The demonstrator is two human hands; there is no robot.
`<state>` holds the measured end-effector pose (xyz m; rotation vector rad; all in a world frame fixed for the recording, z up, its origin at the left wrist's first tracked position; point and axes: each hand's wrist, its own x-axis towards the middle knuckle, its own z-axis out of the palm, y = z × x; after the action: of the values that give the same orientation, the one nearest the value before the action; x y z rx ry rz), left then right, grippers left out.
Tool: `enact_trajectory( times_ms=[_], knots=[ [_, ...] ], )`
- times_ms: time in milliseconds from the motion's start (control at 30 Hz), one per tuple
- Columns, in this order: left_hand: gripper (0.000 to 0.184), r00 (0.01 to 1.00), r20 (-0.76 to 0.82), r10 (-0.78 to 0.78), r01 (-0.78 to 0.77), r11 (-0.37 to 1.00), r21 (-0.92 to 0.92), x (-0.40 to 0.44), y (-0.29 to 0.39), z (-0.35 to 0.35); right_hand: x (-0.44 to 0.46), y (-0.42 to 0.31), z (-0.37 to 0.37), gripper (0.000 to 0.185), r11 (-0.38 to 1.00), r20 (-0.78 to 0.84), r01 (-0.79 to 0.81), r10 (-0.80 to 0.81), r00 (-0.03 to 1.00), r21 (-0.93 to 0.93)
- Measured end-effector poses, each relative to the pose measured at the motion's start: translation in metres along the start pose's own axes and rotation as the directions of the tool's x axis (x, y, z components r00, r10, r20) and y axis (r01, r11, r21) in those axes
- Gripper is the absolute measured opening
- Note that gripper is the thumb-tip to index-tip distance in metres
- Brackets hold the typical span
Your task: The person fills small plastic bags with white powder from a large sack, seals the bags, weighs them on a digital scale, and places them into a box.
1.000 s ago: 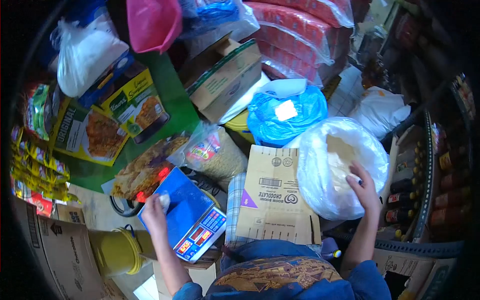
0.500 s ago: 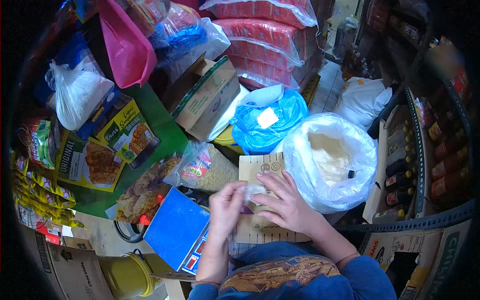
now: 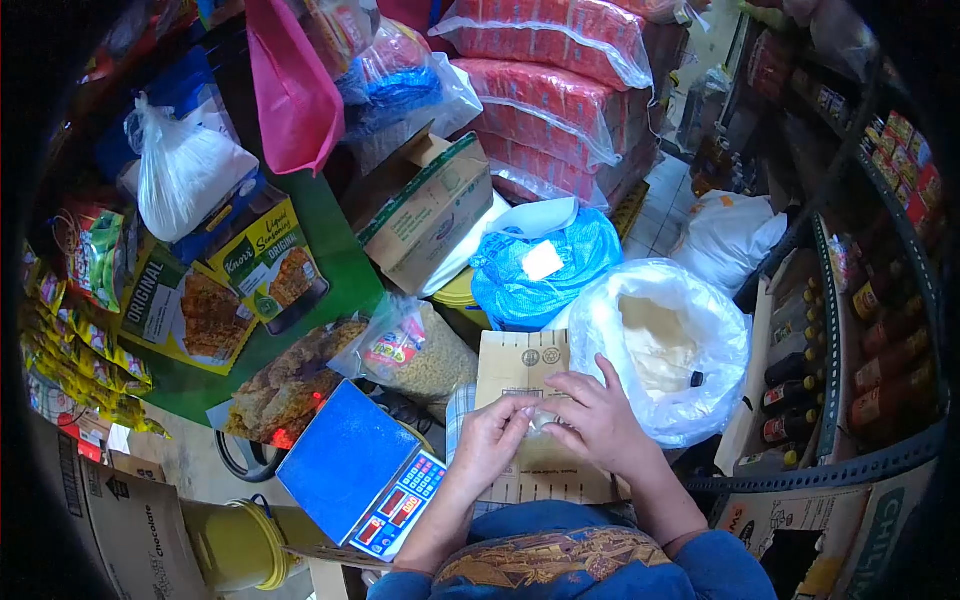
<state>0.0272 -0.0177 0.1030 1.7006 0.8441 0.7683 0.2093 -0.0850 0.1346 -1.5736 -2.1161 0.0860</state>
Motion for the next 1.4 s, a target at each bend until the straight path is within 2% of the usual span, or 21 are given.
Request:
enact_trajectory(
  times_ms=[67, 167, 267, 333, 467, 533, 667, 733, 800, 900, 1033, 1133, 1200, 1267, 1333, 1400],
  knots=[
    [0.018, 0.998, -0.008, -0.056, 0.055, 0.992, -0.116, -0.001, -0.004, -0.001, 0.002, 0.003, 0.001, 0.036, 1.0, 0.03, 0.02, -0.02, 0.999, -0.001],
    [0.018, 0.995, -0.004, -0.098, 0.096, 0.987, -0.131, -0.004, -0.006, -0.007, 0.007, -0.001, -0.001, 0.035, 0.994, 0.046, 0.078, -0.081, 0.996, 0.078],
    [0.018, 0.994, -0.023, -0.108, 0.104, 0.987, -0.12, -0.006, 0.005, -0.013, 0.013, -0.003, -0.001, 0.035, 0.992, 0.041, 0.098, -0.101, 0.994, 0.086],
    [0.018, 0.991, -0.016, -0.133, 0.131, 0.984, -0.121, -0.005, 0.01, -0.018, 0.018, -0.002, 0.0, 0.035, 0.994, 0.067, 0.106, -0.106, 0.992, 0.001],
    [0.018, 0.987, -0.028, -0.159, 0.16, 0.987, 0.025, -0.008, 0.009, -0.025, 0.022, 0.006, 0.01, 0.03, 0.987, 0.114, 0.159, -0.155, 0.981, -0.022],
    [0.017, 0.988, -0.095, -0.123, 0.129, 0.99, 0.05, -0.011, 0.01, -0.026, 0.026, 0.006, 0.005, 0.027, 0.979, 0.146, 0.204, -0.201, 0.969, -0.009],
    [0.017, 0.983, -0.153, -0.101, 0.108, 0.993, 0.038, -0.01, 0.007, -0.029, 0.029, 0.005, -0.001, 0.026, 0.982, 0.066, 0.174, -0.179, 0.982, 0.074],
    [0.023, 0.988, -0.127, -0.086, 0.094, 0.994, 0.057, -0.009, 0.006, -0.029, 0.032, 0.002, -0.001, 0.025, 0.982, 0.015, 0.166, -0.168, 0.986, 0.094],
    [0.029, 0.99, -0.127, -0.063, 0.075, 0.993, 0.09, -0.009, 0.012, -0.027, 0.036, -0.004, 0.001, 0.025, 0.967, 0.085, 0.238, -0.246, 0.966, 0.096],
    [0.034, 0.993, -0.101, -0.059, 0.073, 0.987, 0.14, -0.008, 0.02, -0.029, 0.039, -0.008, 0.015, 0.026, 0.988, 0.094, 0.15, -0.153, 0.984, 0.044],
    [0.034, 0.992, -0.122, -0.033, 0.051, 0.988, 0.144, -0.009, 0.019, -0.031, 0.04, -0.004, 0.008, 0.018, 0.979, 0.173, 0.202, -0.197, 0.965, -0.013],
    [0.034, 0.993, -0.109, -0.04, 0.057, 0.985, 0.162, -0.008, 0.019, -0.033, 0.038, -0.007, -0.013, 0.015, 0.977, 0.186, 0.214, -0.211, 0.96, 0.004],
    [0.033, 0.993, -0.113, -0.04, 0.061, 0.979, 0.192, -0.008, 0.021, -0.032, 0.036, -0.006, -0.028, 0.018, 0.972, 0.166, 0.19, -0.212, 0.963, 0.135],
    [0.033, 0.994, -0.102, -0.039, 0.058, 0.98, 0.193, -0.007, 0.021, -0.031, 0.035, -0.006, -0.032, 0.021, 0.974, 0.136, 0.165, -0.187, 0.973, 0.154],
    [0.033, 0.996, -0.087, -0.036, 0.052, 0.979, 0.198, -0.008, 0.021, -0.03, 0.032, -0.007, -0.027, 0.024, 0.975, 0.102, 0.138, -0.157, 0.982, 0.173],
    [0.032, 0.998, -0.07, 0.007, 0.012, 0.965, 0.263, -0.007, 0.021, -0.03, 0.031, -0.011, -0.007, 0.026, 0.97, 0.157, 0.186, -0.21, 0.965, 0.159]
  ],
)
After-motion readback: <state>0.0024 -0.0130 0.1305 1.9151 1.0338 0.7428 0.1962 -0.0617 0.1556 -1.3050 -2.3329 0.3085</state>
